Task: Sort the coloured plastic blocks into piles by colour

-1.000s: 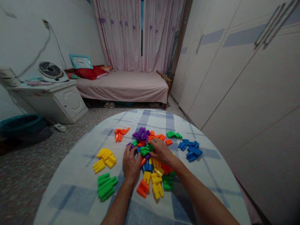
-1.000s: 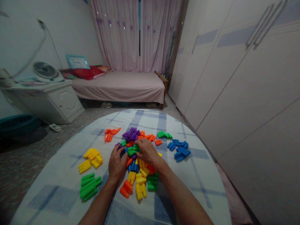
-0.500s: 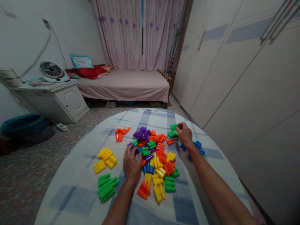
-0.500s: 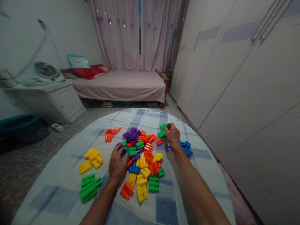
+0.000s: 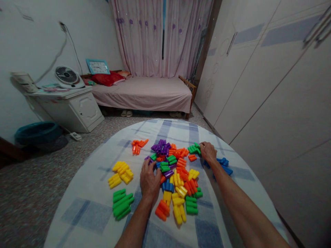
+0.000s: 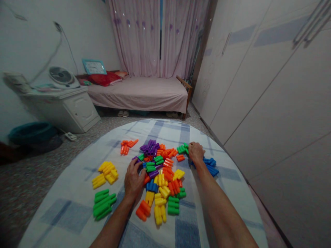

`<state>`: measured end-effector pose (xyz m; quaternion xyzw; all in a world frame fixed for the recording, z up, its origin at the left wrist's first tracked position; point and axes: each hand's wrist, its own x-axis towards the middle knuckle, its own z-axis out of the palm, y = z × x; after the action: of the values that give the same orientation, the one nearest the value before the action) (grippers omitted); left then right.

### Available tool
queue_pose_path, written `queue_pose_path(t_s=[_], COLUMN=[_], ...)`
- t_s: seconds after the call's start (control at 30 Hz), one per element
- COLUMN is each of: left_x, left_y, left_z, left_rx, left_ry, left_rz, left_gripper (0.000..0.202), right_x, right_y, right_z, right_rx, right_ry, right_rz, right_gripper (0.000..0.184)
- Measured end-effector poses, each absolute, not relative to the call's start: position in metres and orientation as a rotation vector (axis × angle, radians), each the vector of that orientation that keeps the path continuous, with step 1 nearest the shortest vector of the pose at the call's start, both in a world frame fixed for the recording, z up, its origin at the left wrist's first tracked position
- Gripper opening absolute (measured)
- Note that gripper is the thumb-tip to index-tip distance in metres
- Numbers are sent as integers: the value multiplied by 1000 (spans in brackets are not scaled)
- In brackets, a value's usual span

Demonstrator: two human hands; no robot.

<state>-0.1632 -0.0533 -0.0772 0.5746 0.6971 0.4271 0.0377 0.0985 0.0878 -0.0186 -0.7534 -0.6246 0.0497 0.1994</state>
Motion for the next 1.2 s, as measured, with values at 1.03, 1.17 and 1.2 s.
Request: queue_pose_path(t_s=[1.03, 1.17, 1.2], left_x=[-164, -163, -163], left_y=[-53, -54, -54], left_z=[-78, -76, -76], left_rx=[1754, 1748, 1745], left_ry=[2097, 2089, 2089], left_rz=[1362, 1373, 1379], left_gripper=[29, 28, 28], right_x=[-68, -49, -41], right_y=[35, 38, 37], right_z=[-2, 4, 7], right_rx=[-1433, -1380, -1361], right_ry=[-2505, -2194, -2095], right_rz=[203, 341, 378], right_gripper=[32, 30, 30])
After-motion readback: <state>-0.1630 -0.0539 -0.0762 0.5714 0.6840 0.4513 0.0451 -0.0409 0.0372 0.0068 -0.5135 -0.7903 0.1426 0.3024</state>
